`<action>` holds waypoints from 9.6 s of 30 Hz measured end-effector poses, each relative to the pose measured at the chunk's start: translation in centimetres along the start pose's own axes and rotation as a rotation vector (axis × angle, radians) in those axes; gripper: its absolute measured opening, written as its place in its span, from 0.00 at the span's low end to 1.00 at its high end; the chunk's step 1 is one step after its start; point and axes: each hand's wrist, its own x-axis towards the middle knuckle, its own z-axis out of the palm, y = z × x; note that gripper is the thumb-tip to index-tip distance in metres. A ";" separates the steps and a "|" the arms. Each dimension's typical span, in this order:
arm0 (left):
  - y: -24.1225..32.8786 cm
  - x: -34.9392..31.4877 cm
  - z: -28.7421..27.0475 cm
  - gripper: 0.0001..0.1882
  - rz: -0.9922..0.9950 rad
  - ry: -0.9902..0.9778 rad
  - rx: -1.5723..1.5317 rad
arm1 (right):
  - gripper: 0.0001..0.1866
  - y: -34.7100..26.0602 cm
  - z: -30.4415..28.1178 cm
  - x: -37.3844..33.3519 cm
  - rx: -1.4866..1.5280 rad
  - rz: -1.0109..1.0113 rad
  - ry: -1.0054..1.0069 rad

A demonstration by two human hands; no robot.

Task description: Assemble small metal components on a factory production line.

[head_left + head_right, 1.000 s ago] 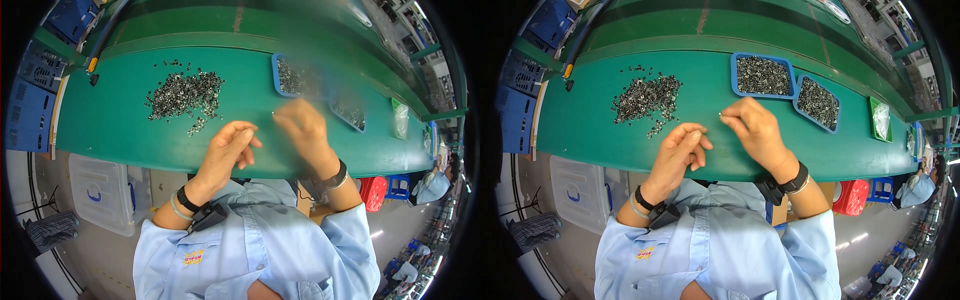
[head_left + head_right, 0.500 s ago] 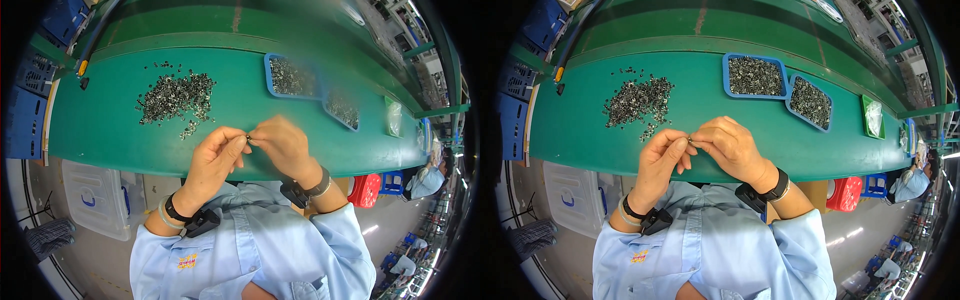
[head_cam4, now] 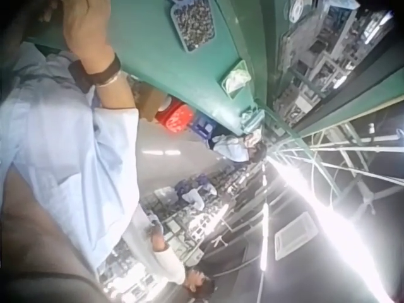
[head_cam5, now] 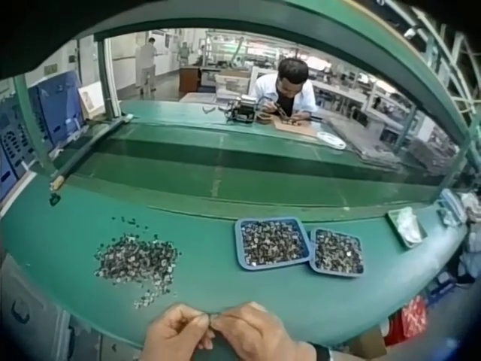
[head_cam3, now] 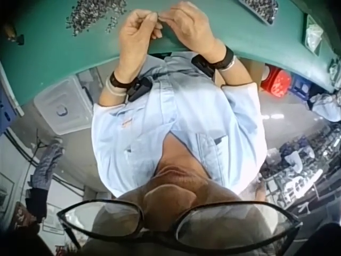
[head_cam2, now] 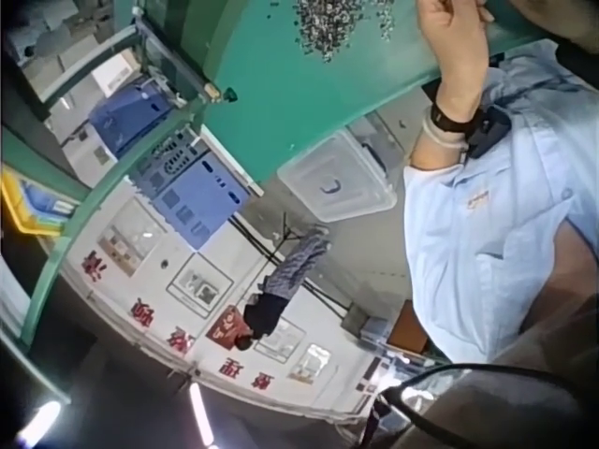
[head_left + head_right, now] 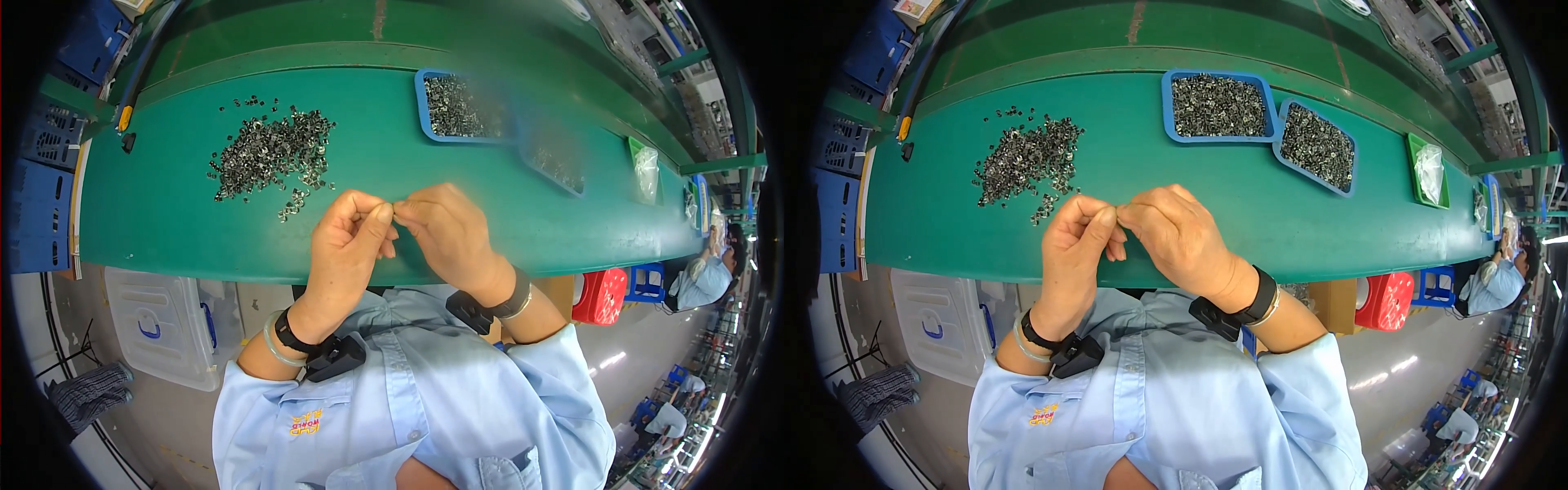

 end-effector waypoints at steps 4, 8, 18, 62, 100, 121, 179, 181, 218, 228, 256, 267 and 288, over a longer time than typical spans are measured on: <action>0.1 0.3 0.1 0.08 -0.067 -0.036 -0.014 | 0.09 -0.3 -0.6 0.2 0.169 0.187 -0.018; 0.9 0.1 0.3 0.09 -0.191 -0.114 -0.363 | 0.06 -0.8 -0.3 0.1 0.718 0.495 0.041; -0.1 -0.3 0.2 0.09 -0.228 -0.207 -0.601 | 0.06 -1.1 0.4 -0.8 1.088 0.582 0.104; 1.2 -0.5 0.1 0.08 -0.068 -0.080 -0.209 | 0.06 -1.1 0.7 -0.9 0.455 0.351 0.149; -0.6 -2.2 -4.1 0.05 -0.227 -0.077 -0.144 | 0.07 4.7 -1.2 2.4 0.046 0.508 -0.085; -0.2 -1.6 -3.7 0.07 -0.226 -0.095 -0.212 | 0.22 0.3 0.7 1.1 0.282 0.352 -0.129; -1.1 0.0 -0.3 0.09 -0.254 -0.147 -0.104 | 0.11 -0.6 -2.0 -1.8 0.035 0.181 -0.117; -0.5 -0.2 -0.2 0.09 -0.274 -0.159 -0.185 | 0.10 -0.7 -1.8 -2.0 0.168 0.256 -0.045; -1.0 -0.2 -0.6 0.10 -0.341 -0.327 -0.471 | 0.07 -0.7 -1.1 -2.2 0.463 0.377 -0.021; -0.5 -0.2 -0.6 0.09 -0.366 -0.224 -0.382 | 0.05 1.3 -2.6 -0.7 0.366 0.423 -0.063; -2.4 -0.2 -6.1 0.08 -0.351 -0.342 -0.642 | 0.09 6.7 1.3 7.1 -0.013 0.319 -0.413; -2.3 -0.5 -5.7 0.08 -0.326 -0.318 -0.602 | 0.07 5.9 1.9 6.0 -0.326 0.139 -0.596; -1.6 0.1 -1.6 0.11 -0.350 -0.198 -0.449 | 0.08 -0.2 -1.4 -0.2 0.402 0.439 -0.154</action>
